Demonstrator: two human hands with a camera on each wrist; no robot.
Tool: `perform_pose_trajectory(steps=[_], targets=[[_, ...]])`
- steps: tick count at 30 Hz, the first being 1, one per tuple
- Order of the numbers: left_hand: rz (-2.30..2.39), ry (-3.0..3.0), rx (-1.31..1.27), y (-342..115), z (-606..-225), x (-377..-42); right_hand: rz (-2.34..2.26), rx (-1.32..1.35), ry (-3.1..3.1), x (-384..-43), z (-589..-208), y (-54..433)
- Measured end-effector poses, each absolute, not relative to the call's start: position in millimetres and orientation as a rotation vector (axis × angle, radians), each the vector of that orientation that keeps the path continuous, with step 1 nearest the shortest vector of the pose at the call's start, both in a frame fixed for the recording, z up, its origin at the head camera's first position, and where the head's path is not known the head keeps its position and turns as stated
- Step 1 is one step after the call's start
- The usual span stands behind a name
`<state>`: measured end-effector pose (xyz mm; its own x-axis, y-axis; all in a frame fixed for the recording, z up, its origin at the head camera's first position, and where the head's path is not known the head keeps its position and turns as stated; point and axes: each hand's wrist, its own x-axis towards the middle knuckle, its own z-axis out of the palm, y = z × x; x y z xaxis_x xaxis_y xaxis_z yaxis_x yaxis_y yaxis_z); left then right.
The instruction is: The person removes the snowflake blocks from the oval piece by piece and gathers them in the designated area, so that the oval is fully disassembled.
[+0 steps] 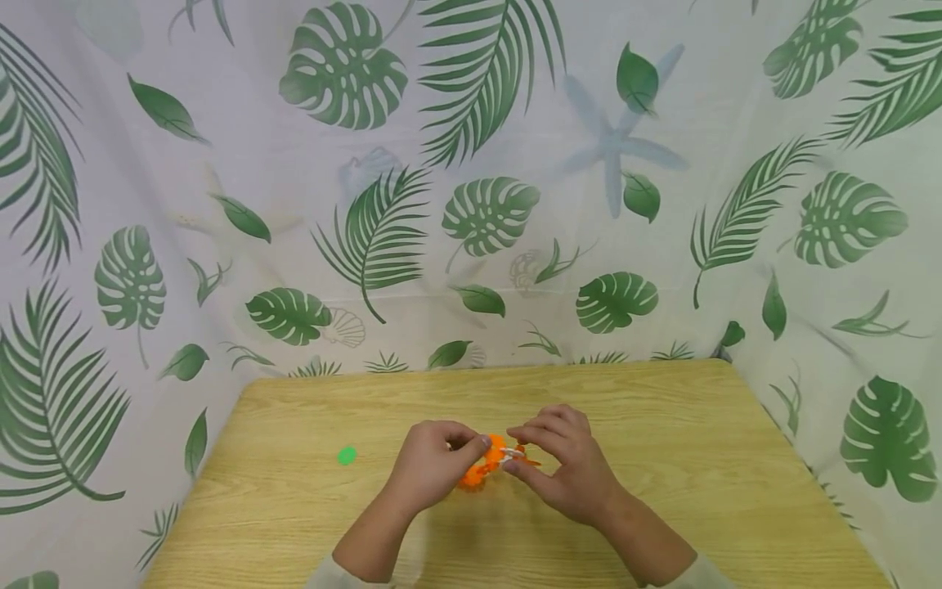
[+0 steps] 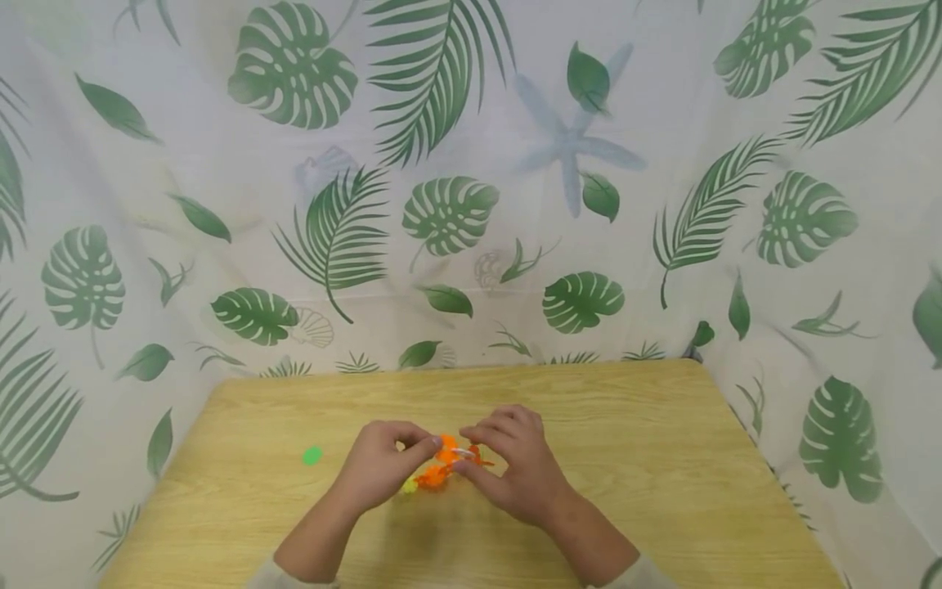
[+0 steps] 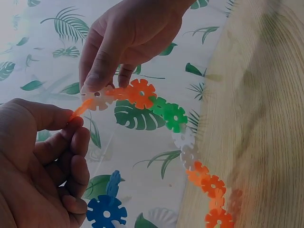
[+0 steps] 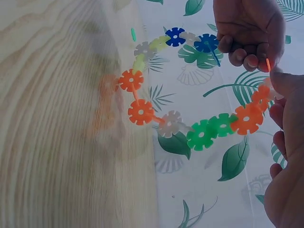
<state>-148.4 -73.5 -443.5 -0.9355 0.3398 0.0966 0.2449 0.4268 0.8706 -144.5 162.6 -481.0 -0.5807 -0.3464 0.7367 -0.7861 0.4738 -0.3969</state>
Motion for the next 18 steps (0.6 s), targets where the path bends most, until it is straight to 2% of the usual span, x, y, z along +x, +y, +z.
perform_pose_trajectory(steps=[18], targets=[[1.519, 2.571, 0.525, -75.2, -442.4, -148.9, 0.992, 1.007, -1.972, -147.0, -482.4, 160.9]])
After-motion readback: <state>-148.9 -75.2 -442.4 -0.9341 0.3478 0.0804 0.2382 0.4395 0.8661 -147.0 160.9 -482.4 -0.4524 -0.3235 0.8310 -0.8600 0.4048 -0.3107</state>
